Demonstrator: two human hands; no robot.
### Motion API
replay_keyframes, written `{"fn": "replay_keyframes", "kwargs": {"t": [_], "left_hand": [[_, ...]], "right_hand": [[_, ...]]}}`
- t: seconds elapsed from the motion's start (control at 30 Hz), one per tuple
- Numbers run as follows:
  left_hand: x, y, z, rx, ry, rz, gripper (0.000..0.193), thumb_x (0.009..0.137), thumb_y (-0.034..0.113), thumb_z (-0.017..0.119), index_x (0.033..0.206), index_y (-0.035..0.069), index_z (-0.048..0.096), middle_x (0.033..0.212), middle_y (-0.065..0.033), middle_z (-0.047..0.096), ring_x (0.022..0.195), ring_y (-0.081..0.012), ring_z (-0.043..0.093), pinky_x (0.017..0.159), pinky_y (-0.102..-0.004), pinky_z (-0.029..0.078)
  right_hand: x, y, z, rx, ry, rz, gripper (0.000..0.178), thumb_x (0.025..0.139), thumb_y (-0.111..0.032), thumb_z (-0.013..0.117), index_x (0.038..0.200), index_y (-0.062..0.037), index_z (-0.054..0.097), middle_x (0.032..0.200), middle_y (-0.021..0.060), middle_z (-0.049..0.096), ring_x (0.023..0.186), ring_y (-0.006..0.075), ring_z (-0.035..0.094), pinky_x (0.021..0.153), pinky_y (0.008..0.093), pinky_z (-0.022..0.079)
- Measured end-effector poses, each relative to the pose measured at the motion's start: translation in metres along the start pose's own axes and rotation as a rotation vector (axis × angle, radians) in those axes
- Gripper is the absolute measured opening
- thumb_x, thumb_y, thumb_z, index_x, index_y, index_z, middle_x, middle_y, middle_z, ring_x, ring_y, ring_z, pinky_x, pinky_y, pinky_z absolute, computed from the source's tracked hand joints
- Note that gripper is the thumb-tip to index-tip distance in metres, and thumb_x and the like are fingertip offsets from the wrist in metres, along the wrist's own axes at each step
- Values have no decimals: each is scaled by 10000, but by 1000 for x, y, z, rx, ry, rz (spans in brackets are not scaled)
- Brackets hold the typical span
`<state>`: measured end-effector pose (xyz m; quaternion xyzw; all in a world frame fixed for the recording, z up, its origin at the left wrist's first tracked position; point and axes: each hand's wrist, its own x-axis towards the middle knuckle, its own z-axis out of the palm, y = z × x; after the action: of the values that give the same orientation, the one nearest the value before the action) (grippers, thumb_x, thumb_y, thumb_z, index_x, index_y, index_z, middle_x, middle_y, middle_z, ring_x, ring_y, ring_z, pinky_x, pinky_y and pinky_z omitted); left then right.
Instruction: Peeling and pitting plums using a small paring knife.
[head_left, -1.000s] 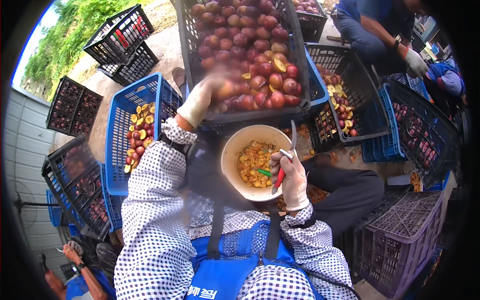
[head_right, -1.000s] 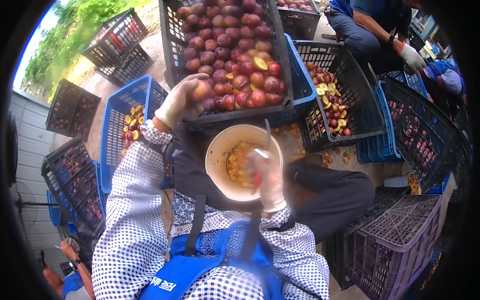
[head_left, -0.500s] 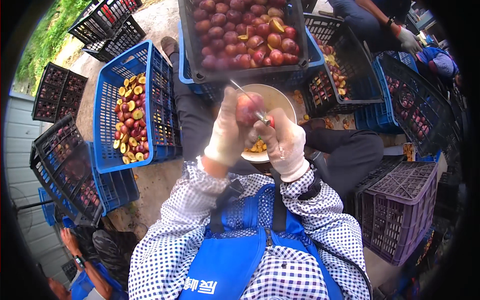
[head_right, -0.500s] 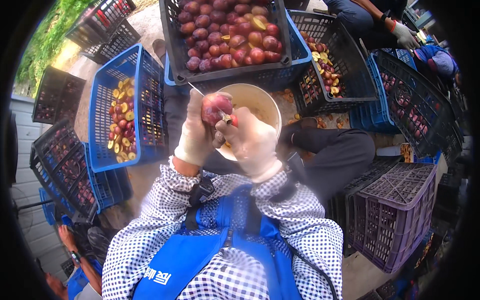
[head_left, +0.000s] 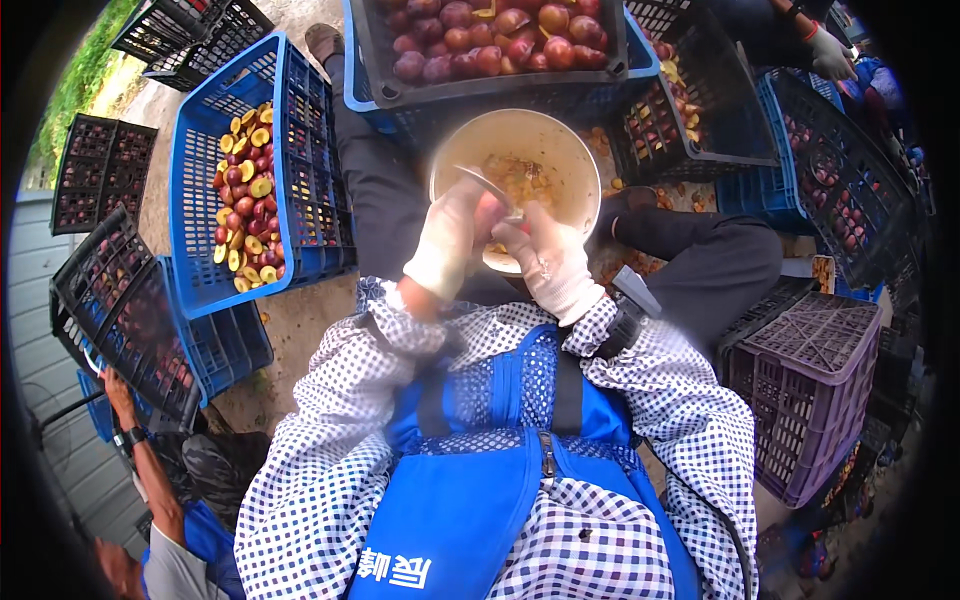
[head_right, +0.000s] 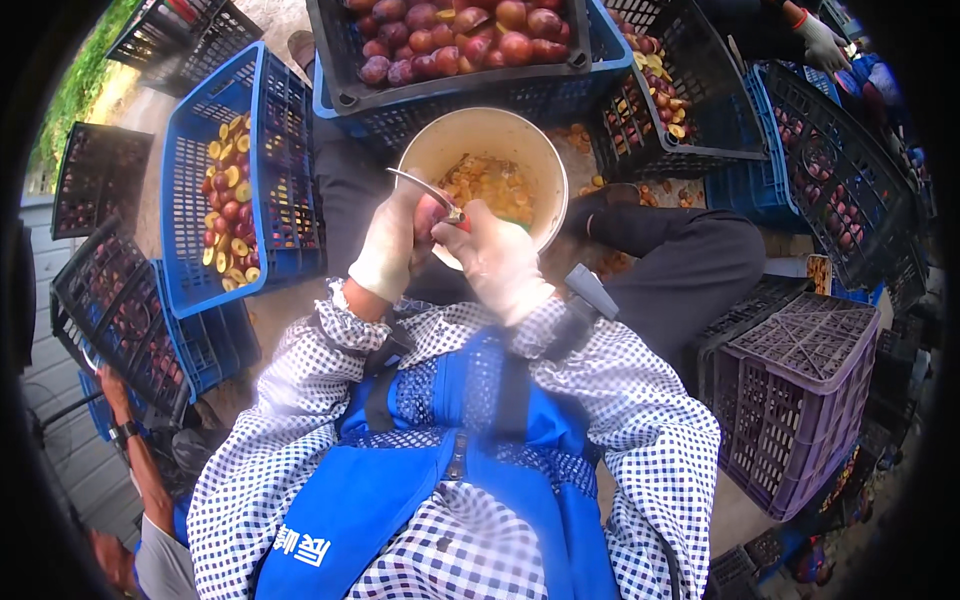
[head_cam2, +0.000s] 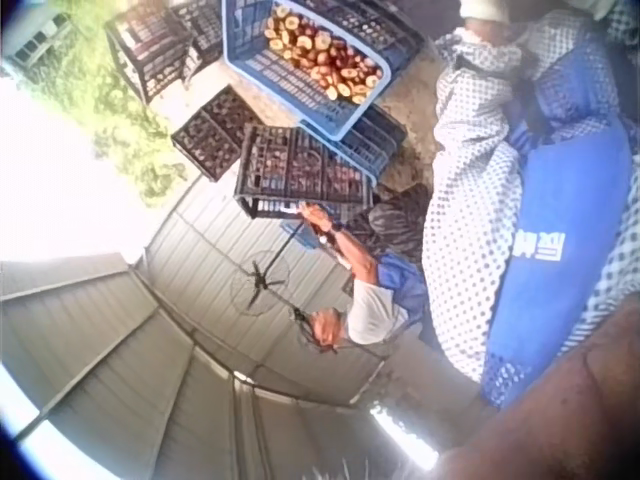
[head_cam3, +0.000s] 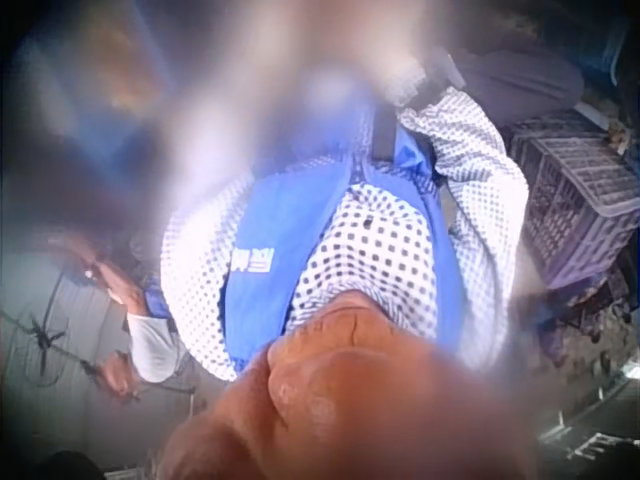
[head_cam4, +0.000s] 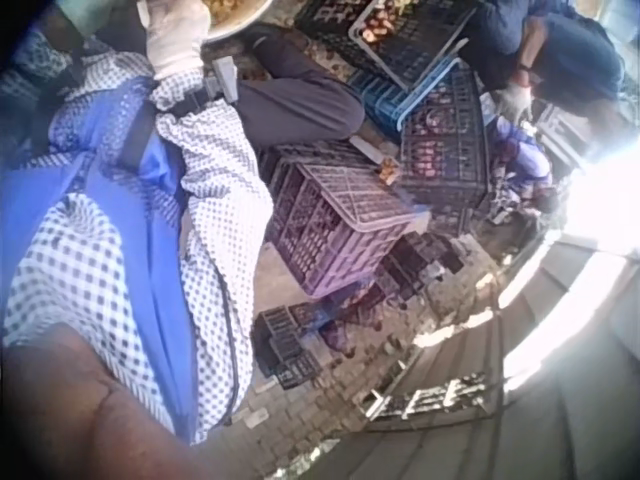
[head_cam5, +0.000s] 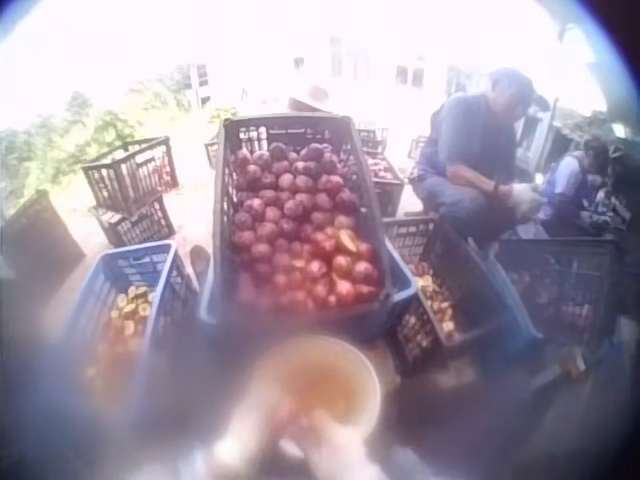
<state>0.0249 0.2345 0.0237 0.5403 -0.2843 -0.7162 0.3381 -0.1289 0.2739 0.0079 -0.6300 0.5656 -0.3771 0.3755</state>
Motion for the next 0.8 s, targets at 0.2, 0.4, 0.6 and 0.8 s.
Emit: {"fn": "replay_keyframes", "kwargs": {"t": [0.2, 0.4, 0.6, 0.8], "left_hand": [[-3, 4, -13, 74, -128, 397, 523, 895, 358, 664, 1278, 25, 540, 1021, -55, 619, 807, -111, 579, 680, -235, 482], [-30, 21, -9, 93, -219, 544, 713, 699, 142, 793, 1332, -22, 506, 1176, -103, 611, 1064, -178, 596, 971, -308, 473], [-33, 20, 0, -432, -526, 337, 617, 838, 238, 656, 1366, -22, 472, 1248, -127, 599, 1144, -220, 589, 949, -327, 484], [-28, 11, 0, -493, -541, 288, 539, 916, 276, 584, 1362, 4, 454, 1209, -105, 594, 1028, -172, 608, 811, -296, 499]], "right_hand": [[10, 4, 4, 992, -258, 367, 298, 1023, -313, 530, 858, -69, 576, 749, -4, 571, 663, 110, 520, 617, 276, 433], [5, -21, -28, 1252, -511, 456, 285, 1002, -329, 546, 990, -49, 594, 815, 10, 557, 694, 122, 546, 645, 253, 474], [-24, -53, -41, 730, -40, 68, 553, 926, -593, 591, 888, -45, 529, 597, -36, 428, 483, 35, 355, 450, 224, 243], [-21, -62, -33, 501, 29, 109, 571, 938, -636, 553, 921, -66, 584, 609, -39, 443, 517, 23, 368, 460, 195, 241]]}}
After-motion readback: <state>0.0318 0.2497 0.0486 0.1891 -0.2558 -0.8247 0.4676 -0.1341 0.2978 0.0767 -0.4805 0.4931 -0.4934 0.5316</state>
